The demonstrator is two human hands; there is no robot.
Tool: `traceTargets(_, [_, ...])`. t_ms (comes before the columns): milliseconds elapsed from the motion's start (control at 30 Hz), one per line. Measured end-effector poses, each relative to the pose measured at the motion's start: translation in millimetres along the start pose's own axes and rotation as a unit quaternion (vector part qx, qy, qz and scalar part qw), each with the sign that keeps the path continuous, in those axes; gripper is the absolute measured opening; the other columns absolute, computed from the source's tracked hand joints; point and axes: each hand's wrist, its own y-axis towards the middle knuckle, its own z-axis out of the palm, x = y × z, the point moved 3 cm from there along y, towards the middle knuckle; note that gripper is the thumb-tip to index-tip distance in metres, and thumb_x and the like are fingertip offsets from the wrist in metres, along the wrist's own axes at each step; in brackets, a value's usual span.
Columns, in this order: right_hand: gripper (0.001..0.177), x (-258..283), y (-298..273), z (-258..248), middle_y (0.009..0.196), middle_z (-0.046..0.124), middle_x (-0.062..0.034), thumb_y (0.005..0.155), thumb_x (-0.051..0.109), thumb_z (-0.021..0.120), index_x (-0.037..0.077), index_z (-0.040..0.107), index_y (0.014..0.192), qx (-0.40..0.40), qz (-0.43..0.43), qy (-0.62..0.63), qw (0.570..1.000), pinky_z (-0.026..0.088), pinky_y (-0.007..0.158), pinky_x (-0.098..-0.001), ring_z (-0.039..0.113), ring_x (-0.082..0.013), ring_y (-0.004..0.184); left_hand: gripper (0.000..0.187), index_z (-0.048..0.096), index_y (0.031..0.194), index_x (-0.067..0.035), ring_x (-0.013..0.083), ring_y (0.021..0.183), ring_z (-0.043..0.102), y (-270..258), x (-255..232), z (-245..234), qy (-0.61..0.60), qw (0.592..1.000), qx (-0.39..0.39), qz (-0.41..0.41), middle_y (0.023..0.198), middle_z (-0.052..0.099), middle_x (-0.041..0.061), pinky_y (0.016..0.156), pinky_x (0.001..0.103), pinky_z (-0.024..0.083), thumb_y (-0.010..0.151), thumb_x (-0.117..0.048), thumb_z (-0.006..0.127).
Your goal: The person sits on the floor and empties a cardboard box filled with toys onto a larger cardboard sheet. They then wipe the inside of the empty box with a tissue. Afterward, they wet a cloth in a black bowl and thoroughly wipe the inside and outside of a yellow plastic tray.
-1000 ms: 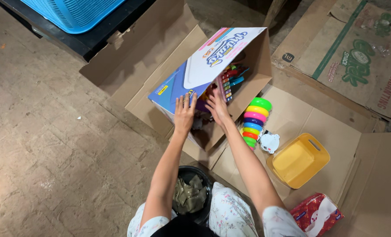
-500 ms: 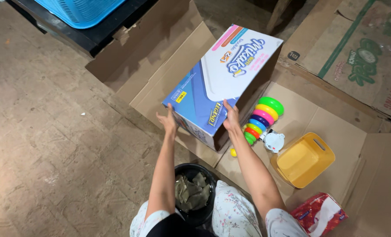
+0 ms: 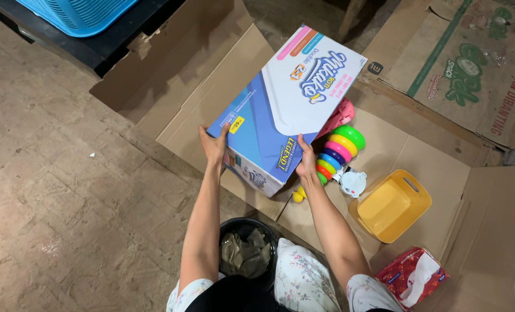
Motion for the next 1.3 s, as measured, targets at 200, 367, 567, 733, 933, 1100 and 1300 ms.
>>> traceTargets(200, [0.036, -7.6, -17.1, -14.6, 0.115, 0.072, -0.01, 0.1, 0.024, 0.068, 0.0, 0.063, 0.126, -0.008, 0.004, 0.04, 0.999, 0.06, 0.09, -0.0396, 0.072, -0.0217, 0.099, 0.043, 0.054, 0.103, 0.0, 0.0308, 0.097, 0.061, -8.0, -26.0, -3.6, 0.028, 0.997, 0.011, 0.076, 0.103, 0.063, 0.018, 0.09, 0.044, 0.048, 0.086, -0.027, 0.083])
traceTargets(367, [0.033, -13.9, -36.5, -31.3, 0.111, 0.071, -0.0065, 0.097, 0.023, 0.068, 0.006, 0.062, 0.125, -0.122, -0.065, -0.052, 0.989, 0.058, 0.085, -0.0388, 0.071, -0.0194, 0.095, 0.04, 0.056, 0.102, 0.0, 0.0307, 0.095, 0.061, -34.3, -8.3, -2.5, 0.055, 0.996, -0.001, 0.075, 0.1, 0.064, 0.018, 0.088, 0.043, 0.049, 0.086, -0.025, 0.082])
traceTargets(567, [0.027, -2.8, -40.7, -65.0, 0.104, 0.07, -0.0049, 0.103, 0.02, 0.072, 0.004, 0.059, 0.121, -0.192, -0.189, -0.186, 0.945, 0.055, 0.076, -0.0315, 0.064, -0.0146, 0.086, 0.041, 0.056, 0.101, 0.001, 0.0309, 0.09, 0.06, -65.0, -30.0, -1.2, 0.044, 0.994, -0.006, 0.103, 0.098, 0.062, 0.017, 0.083, 0.042, 0.048, 0.089, -0.029, 0.082])
traceTargets(733, [0.027, 11.7, -74.1, -93.0, 0.093, 0.067, -0.0035, 0.099, 0.025, 0.067, 0.006, 0.058, 0.116, -0.233, -0.167, -0.144, 0.947, 0.055, 0.061, -0.0326, 0.066, -0.0164, 0.071, 0.035, 0.054, 0.096, -0.001, 0.0321, 0.095, 0.057, -124.8, -75.2, 22.8, 0.111, 0.99, -0.032, 0.086, 0.098, 0.06, 0.015, 0.091, 0.045, 0.043, 0.093, -0.029, 0.075])
traceTargets(933, [0.033, 0.7, -86.0, -99.9, 0.096, 0.065, -0.0034, 0.103, 0.032, 0.063, 0.005, 0.063, 0.121, -0.27, -0.167, -0.135, 0.938, 0.051, 0.06, -0.0323, 0.062, -0.0162, 0.073, 0.038, 0.051, 0.099, 0.0, 0.0345, 0.1, 0.055, -139.7, -93.2, 17.4, 0.102, 0.99, -0.025, 0.096, 0.098, 0.059, 0.016, 0.095, 0.047, 0.041, 0.095, -0.03, 0.074])
traceTargets(1100, [0.054, -30.7, -75.7, -84.3, 0.118, 0.067, -0.0048, 0.104, 0.045, 0.056, -0.001, 0.062, 0.132, -0.309, -0.199, -0.146, 0.918, 0.053, 0.088, -0.0307, 0.064, -0.0169, 0.099, 0.038, 0.052, 0.103, 0.001, 0.0361, 0.1, 0.056, -121.9, -106.7, 18.4, 0.096, 0.987, -0.024, 0.123, 0.102, 0.059, 0.018, 0.092, 0.048, 0.044, 0.093, -0.028, 0.075])
traceTargets(1300, [0.082, -84.8, -54.0, -53.5, 0.143, 0.056, -0.0107, 0.102, 0.066, 0.043, -0.003, 0.047, 0.147, -0.32, -0.122, -0.098, 0.935, 0.046, 0.106, -0.0381, 0.058, -0.0239, 0.122, 0.04, 0.055, 0.121, 0.001, 0.0426, 0.125, 0.053, -96.4, -119.9, 41.4, 0.145, 0.946, 0.011, 0.291, 0.113, 0.061, 0.02, 0.113, 0.05, 0.038, 0.095, -0.022, 0.075])
